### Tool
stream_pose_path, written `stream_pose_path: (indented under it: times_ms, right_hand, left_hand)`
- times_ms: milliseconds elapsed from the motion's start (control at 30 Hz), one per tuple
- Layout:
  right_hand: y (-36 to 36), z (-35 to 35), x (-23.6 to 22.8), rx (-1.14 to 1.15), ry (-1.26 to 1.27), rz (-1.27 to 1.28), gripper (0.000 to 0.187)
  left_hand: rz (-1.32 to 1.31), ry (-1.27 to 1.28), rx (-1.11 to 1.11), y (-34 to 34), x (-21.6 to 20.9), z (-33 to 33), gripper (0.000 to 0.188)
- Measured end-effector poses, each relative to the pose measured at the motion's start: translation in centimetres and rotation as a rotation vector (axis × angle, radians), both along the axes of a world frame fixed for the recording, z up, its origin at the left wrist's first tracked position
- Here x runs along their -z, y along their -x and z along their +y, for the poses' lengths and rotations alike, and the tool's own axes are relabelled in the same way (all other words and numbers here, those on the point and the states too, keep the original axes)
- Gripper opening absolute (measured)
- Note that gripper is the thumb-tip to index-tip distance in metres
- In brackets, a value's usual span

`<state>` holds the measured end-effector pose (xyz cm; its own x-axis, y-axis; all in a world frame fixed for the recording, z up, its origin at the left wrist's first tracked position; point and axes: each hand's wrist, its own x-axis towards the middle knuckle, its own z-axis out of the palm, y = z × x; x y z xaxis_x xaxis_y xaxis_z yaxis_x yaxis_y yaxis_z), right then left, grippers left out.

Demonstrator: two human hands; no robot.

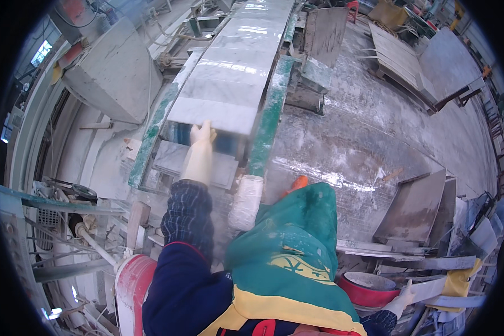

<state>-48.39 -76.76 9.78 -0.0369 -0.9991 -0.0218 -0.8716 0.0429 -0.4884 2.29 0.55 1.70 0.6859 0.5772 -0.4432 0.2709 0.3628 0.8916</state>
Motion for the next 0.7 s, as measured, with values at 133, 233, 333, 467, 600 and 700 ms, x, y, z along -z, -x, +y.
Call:
stream_pose_path:
  times_ms: [133,233,333,467,600,700]
  right_hand:
    - [1.4,-2.5,2.4,-0.117,-0.103,-0.313,0.083]
    - [2.4,-3.7,3.8,-0.118,-0.043,-0.37,0.078]
    - [2.7,-4.2,3.9,-0.027,-0.15,-0.465,0.08]
    - [3.1,-3.4,3.6,-0.02,-0.187,-0.523,0.088]
    - [3.1,-2.7,3.2,-0.069,-0.196,-0.493,0.087]
    - [2.7,-1.8,2.8,-0.054,-0.167,-0.519,0.081]
  left_hand:
    - [-0.081,0.097,0.025,0.0,0.3,0.5,0.023]
    - [-0.189,0.178,-0.037,0.0,0.9,-0.2,0.016]
    - [-0.286,0.196,-0.082,0.1,1.5,-1.0,0.013]
    - [-0.355,0.213,-0.118,0.1,1.7,-1.5,0.013]
    - [-0.359,0.199,-0.138,0.0,1.7,-1.9,0.014]
    - [-0.382,0.194,-0.182,-0.2,1.7,-2.3,0.014]
